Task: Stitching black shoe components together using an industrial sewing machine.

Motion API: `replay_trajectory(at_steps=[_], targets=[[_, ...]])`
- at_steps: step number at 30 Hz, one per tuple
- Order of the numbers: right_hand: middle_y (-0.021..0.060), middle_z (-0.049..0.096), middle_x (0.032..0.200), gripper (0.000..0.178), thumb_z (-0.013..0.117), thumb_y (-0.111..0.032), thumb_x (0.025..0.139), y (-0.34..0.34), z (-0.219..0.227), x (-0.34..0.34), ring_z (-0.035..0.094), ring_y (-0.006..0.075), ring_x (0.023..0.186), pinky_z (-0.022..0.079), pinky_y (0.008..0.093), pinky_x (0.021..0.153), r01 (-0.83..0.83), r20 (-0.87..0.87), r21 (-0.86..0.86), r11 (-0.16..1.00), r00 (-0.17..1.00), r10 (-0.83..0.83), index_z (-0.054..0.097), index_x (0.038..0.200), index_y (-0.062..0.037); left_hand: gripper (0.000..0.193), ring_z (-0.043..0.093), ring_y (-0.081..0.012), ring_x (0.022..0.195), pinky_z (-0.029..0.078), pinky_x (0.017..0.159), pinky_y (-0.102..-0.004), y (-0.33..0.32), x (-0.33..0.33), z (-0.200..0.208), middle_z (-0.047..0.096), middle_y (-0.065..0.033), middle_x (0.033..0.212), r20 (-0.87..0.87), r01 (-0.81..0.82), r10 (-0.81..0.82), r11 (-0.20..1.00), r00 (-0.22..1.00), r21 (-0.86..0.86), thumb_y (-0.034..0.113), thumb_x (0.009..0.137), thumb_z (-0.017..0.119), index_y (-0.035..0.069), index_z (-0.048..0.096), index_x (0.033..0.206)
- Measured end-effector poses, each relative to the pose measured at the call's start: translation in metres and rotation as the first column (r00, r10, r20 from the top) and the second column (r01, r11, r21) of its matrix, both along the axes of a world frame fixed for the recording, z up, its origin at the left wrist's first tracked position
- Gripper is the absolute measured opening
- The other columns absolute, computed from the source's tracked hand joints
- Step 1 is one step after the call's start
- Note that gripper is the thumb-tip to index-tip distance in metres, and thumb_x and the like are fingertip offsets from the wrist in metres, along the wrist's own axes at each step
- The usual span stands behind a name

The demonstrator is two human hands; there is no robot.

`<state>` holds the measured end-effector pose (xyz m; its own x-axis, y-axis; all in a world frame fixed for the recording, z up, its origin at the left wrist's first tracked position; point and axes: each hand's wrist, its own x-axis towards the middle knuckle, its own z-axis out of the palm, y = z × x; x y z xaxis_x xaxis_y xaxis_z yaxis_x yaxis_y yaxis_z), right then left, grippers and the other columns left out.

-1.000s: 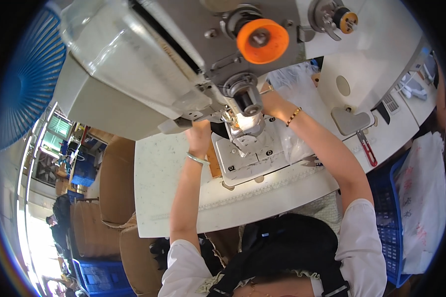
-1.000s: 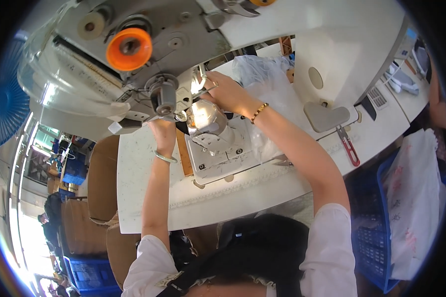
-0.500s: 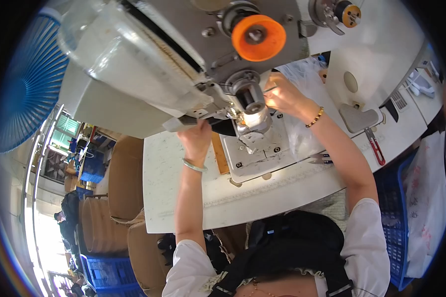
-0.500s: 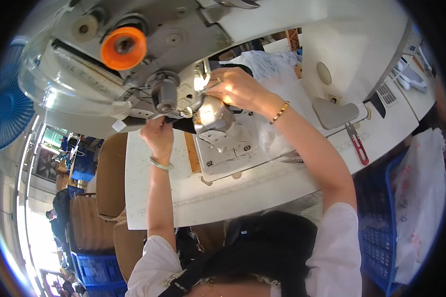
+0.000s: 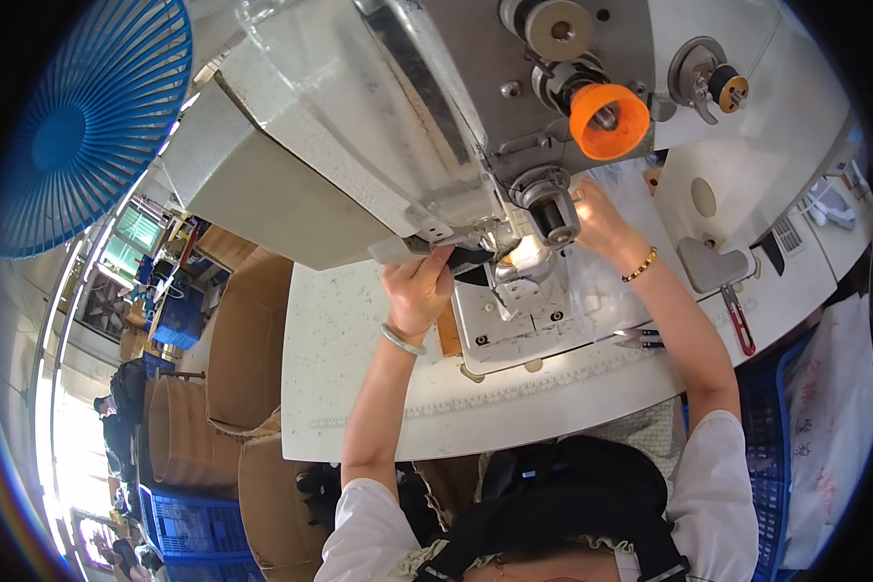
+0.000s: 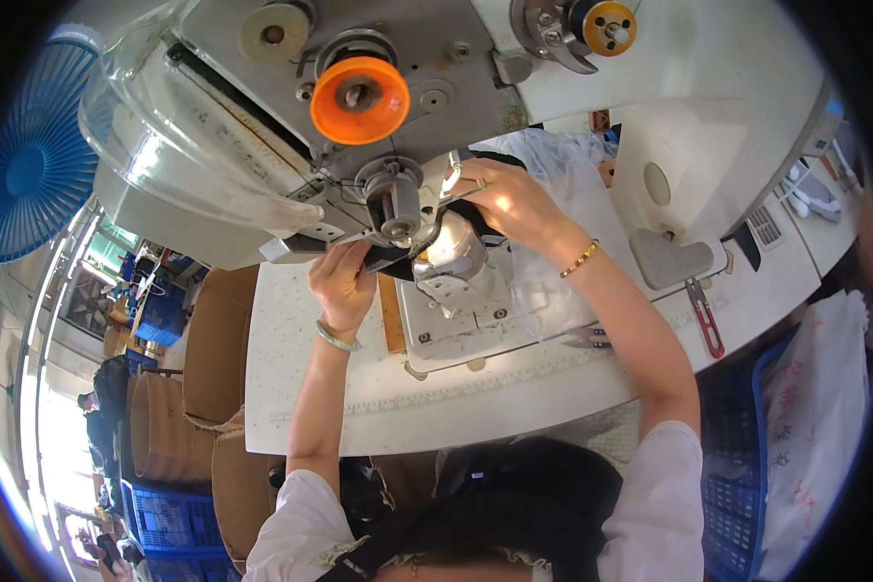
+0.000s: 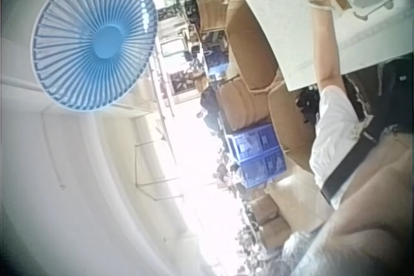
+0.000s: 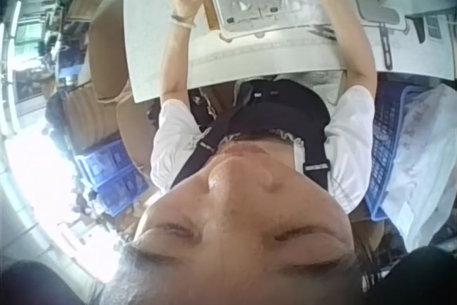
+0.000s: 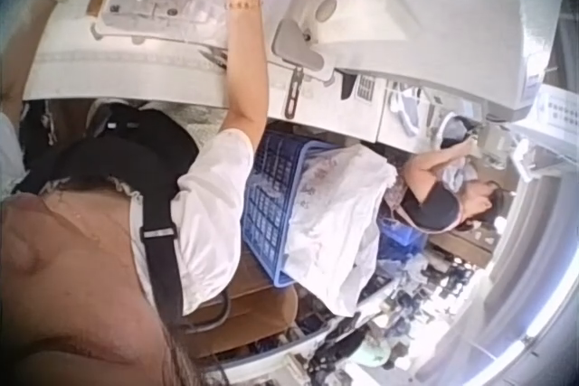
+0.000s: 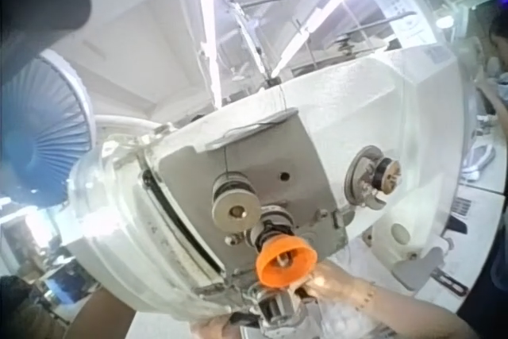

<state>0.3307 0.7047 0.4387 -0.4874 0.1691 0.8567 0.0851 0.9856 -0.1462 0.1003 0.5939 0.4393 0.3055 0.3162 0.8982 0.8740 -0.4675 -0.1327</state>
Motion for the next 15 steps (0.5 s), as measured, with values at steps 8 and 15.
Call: replay_trajectory(at_steps=[8, 15], targets=[[0.0015, 0.061, 0.099, 0.022, 0.063, -0.003, 0.072, -0.028, 0.007, 0.01, 0.057, 0.0218, 0.096, 0.05, 0.0315, 0.079, 0.062, -0.056, -0.011, 0.998, 0.997, -0.062, 0.067, 0.093, -0.0067, 0.024, 0.064, -0.0286, 0.075, 0.053, 0.067, -0.0313, -0.016, 0.019, 0.003, 0.065, -0.0132, 0.08, 0.002, 0.015, -0.015, 0.999, 1.0, -0.042, -0.005, 0.057, 0.062, 0.0, 0.065, 0.08], [0.0059, 0.06, 0.096, 0.032, 0.061, 0.004, 0.065, -0.044, 0.005, 0.013, 0.057, 0.0259, 0.097, 0.049, 0.0333, 0.08, 0.045, -0.113, -0.046, 0.998, 0.992, -0.05, 0.066, 0.095, -0.0069, 0.021, 0.064, -0.0297, 0.077, 0.053, 0.066, -0.0309, -0.022, 0.024, -0.001, 0.065, -0.0136, 0.079, 0.039, 0.065, -0.063, 0.996, 0.997, -0.053, -0.003, 0.058, 0.062, 0.0, 0.064, 0.078]])
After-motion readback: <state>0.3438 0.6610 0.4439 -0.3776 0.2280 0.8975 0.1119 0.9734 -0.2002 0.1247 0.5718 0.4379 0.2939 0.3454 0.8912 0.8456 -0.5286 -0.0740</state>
